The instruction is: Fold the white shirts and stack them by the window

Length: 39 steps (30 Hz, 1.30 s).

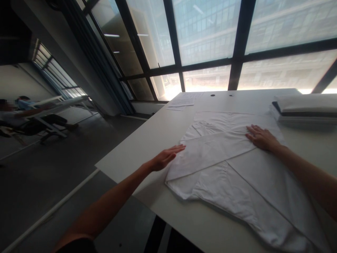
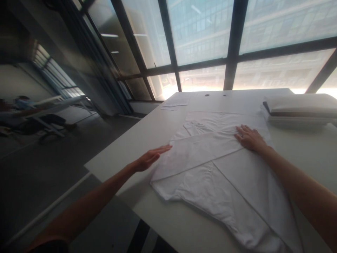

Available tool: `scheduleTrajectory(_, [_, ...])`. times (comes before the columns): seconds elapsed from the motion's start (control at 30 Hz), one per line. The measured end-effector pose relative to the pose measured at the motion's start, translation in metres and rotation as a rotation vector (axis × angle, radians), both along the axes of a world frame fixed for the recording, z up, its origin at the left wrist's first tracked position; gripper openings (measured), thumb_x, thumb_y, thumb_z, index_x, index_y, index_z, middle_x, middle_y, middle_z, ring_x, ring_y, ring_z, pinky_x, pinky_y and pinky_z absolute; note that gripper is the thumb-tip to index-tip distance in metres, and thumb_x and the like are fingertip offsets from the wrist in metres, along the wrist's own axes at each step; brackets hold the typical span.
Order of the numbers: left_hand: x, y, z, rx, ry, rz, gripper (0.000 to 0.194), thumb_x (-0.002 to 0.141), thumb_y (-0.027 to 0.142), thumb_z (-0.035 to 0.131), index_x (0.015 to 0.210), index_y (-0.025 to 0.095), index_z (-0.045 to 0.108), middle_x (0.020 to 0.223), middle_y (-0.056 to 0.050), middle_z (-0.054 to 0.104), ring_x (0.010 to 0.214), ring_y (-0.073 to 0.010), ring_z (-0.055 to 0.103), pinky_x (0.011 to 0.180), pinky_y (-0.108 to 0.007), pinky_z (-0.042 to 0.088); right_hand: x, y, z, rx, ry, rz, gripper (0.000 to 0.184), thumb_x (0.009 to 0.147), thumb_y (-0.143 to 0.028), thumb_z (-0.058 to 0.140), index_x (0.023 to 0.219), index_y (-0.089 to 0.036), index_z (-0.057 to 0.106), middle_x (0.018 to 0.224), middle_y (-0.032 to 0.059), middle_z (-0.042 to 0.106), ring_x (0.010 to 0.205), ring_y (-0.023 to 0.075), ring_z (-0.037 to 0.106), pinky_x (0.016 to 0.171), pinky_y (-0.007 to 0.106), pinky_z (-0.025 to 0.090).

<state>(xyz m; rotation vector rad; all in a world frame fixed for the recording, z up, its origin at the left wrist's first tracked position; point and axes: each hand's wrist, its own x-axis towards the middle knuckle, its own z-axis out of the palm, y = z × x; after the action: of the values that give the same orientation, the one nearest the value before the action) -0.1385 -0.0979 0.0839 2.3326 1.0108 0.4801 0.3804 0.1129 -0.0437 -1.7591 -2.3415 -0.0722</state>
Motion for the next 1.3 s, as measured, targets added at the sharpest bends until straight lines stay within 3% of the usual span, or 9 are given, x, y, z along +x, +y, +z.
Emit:
scheduleTrajectory(0.1, [0.023,0.031,0.000,0.117,0.027,0.082,0.059,0.107,0.052,0.027,0.156,0.021,0.039,0.161,-0.006,0.037,0.151,-0.0213,0.027,0.125,-0.039,0.021,-0.001,-0.002,0.002,-0.009,0.005,-0.015,0.070,0.100,-0.057,0.023,0.156,-0.017,0.037,0.161,0.0148,0.035,0.149,0.0307,0.030,0.118,0.056,0.029])
scheduleTrajectory(0.37, [0.071,0.055,-0.068,0.192,0.445,0.028,0.065,0.107,0.054,0.025,0.162,0.020,0.020,0.168,-0.008,0.016,0.155,-0.0239,0.009,0.125,-0.044,0.010,-0.004,-0.004,0.003,-0.030,0.012,-0.001,0.071,0.101,-0.057,0.021,0.157,-0.014,0.034,0.162,0.0159,0.032,0.150,0.0308,0.027,0.118,0.056,0.027])
scheduleTrajectory(0.6, [0.070,0.051,-0.059,0.187,0.506,0.068,0.057,0.103,0.063,0.034,0.156,0.045,0.030,0.169,0.004,0.011,0.154,-0.0397,-0.002,0.121,-0.062,0.008,-0.015,-0.018,0.022,0.063,-0.077,-0.029,0.060,0.103,-0.044,0.022,0.152,-0.014,0.042,0.160,0.0186,0.035,0.150,0.0315,0.028,0.117,0.062,0.023])
scheduleTrajectory(0.7, [0.072,0.052,-0.059,0.197,0.519,0.071,0.055,0.103,0.062,0.035,0.156,0.048,0.029,0.169,0.004,0.011,0.153,-0.0413,-0.001,0.120,-0.065,0.009,-0.050,-0.035,0.044,0.184,-0.123,0.032,0.055,0.102,-0.031,0.026,0.149,-0.010,0.044,0.162,0.0201,0.031,0.152,0.0315,0.021,0.120,0.062,0.013])
scheduleTrajectory(0.8, [0.071,0.055,-0.064,0.232,0.531,0.072,0.055,0.103,0.061,0.035,0.156,0.047,0.029,0.169,0.003,0.012,0.153,-0.0414,0.001,0.119,-0.065,0.010,-0.116,-0.061,0.060,0.154,-0.049,0.162,0.054,0.103,-0.031,0.030,0.150,-0.009,0.042,0.162,0.0201,0.029,0.152,0.0312,0.021,0.120,0.059,0.016])
scheduleTrajectory(0.9, [0.068,0.057,-0.070,0.292,0.536,0.071,0.056,0.103,0.059,0.036,0.157,0.046,0.027,0.168,0.003,0.015,0.153,-0.0405,0.004,0.119,-0.065,0.012,-0.187,-0.086,0.062,0.059,0.063,0.376,0.056,0.104,-0.037,0.031,0.155,-0.012,0.036,0.163,0.0168,0.028,0.152,0.0286,0.021,0.120,0.056,0.020])
scheduleTrajectory(1.0, [0.065,0.061,-0.075,0.340,0.539,0.071,0.058,0.104,0.057,0.036,0.159,0.042,0.024,0.168,0.002,0.018,0.153,-0.0395,0.008,0.119,-0.063,0.015,-0.226,-0.096,0.053,-0.022,0.140,0.480,0.059,0.106,-0.042,0.027,0.156,-0.013,0.033,0.164,0.0159,0.028,0.152,0.0271,0.021,0.120,0.053,0.022])
scheduleTrajectory(1.13, [0.062,0.063,-0.078,0.360,0.541,0.063,0.058,0.104,0.057,0.033,0.159,0.041,0.023,0.168,0.002,0.019,0.154,-0.0374,0.009,0.120,-0.062,0.015,-0.204,-0.082,0.041,-0.073,0.130,0.431,0.065,0.105,-0.052,0.028,0.157,-0.013,0.033,0.164,0.0164,0.026,0.152,0.0268,0.021,0.122,0.052,0.016])
scheduleTrajectory(1.3, [0.062,0.062,-0.075,0.333,0.542,0.073,0.057,0.104,0.060,0.030,0.158,0.041,0.028,0.168,0.003,0.019,0.154,-0.0359,0.008,0.121,-0.060,0.013,-0.105,-0.039,0.040,-0.144,0.048,0.175,0.069,0.104,-0.053,0.024,0.160,-0.013,0.026,0.166,0.0130,0.020,0.154,0.0263,0.015,0.123,0.052,0.014])
